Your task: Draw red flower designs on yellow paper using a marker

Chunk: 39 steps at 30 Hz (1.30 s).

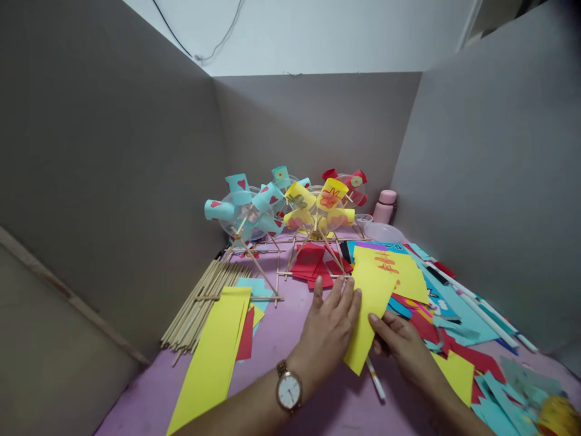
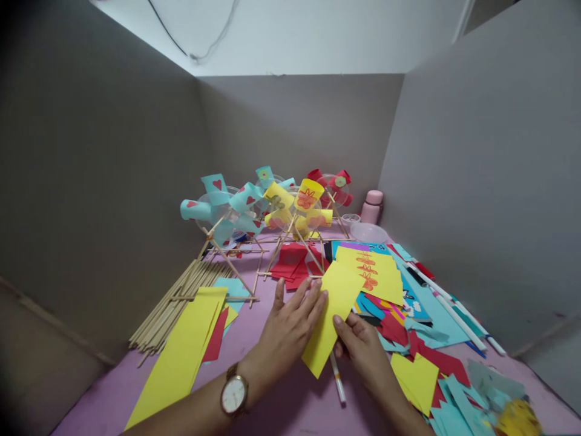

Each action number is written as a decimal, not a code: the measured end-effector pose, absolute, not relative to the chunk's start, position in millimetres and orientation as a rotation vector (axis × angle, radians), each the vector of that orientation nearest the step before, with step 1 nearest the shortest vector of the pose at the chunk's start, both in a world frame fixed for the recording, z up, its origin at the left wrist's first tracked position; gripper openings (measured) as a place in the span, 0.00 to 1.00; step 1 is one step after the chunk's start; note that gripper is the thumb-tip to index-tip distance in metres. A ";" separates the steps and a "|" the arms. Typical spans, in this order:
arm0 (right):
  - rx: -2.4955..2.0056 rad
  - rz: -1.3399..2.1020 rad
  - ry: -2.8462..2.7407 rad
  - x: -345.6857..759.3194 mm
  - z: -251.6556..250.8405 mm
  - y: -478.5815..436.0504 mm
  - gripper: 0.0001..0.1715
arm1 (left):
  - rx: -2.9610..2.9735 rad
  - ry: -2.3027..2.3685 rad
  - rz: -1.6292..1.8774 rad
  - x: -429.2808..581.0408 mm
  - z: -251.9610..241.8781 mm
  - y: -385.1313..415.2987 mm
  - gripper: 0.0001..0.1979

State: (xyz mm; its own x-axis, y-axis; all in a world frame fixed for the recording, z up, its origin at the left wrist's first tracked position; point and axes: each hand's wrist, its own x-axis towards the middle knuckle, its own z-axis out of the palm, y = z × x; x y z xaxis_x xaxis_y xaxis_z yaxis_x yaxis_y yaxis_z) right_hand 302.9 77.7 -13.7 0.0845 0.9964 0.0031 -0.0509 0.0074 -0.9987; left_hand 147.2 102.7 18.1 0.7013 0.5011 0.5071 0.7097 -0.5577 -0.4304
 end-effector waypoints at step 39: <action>-1.113 1.080 -0.935 301.8 -3.7 82.8 0.26 | -3.399 -2.071 -1.737 115.0 16.5 114.3 0.14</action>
